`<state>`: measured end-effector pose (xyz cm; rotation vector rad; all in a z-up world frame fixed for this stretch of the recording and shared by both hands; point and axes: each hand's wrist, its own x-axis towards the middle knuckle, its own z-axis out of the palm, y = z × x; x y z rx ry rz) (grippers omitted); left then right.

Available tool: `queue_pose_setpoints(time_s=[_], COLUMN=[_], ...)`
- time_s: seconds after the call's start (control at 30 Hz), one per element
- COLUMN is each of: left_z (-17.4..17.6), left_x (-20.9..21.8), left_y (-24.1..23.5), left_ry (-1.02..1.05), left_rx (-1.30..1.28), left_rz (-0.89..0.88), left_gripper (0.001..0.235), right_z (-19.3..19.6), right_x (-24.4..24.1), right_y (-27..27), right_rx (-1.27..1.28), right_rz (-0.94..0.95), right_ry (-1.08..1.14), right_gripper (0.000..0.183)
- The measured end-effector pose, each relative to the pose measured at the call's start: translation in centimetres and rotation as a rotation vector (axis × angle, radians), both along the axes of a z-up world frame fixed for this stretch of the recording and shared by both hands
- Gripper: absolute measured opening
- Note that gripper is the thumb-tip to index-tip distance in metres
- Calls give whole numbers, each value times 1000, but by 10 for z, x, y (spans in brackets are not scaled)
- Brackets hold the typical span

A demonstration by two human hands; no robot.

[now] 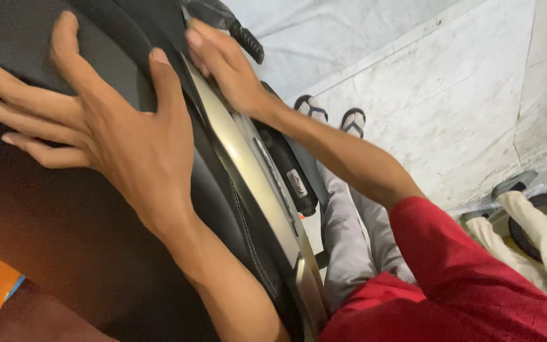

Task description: The person cleans the side panel and seat of a scooter using a brown cloth. They wipe the surface repeatedly, folding the cloth to use a clean section, and continue scrubbing the scooter's bodywork.

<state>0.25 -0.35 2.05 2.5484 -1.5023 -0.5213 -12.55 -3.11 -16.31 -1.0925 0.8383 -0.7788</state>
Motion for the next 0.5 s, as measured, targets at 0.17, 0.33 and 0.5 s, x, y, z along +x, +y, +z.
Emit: queue_pose_setpoints(time_s=[0.17,0.33,0.5], left_z=[0,1,0], left_x=[1,-2,-1], left_y=[-2,-2,2], left_ry=[-78,236,293], left_rx=[45,-62,-87], left_rz=[-16,34,36], left_gripper=[67,58,58], right_z=[-6,-44,-55], right_x=[-4,28,17], right_y=[8,-16,4], right_rx=[134,60,103], right_rz=[-81,-172,-299], right_ry=[-125,19,-146], right_gripper=[41,36,42])
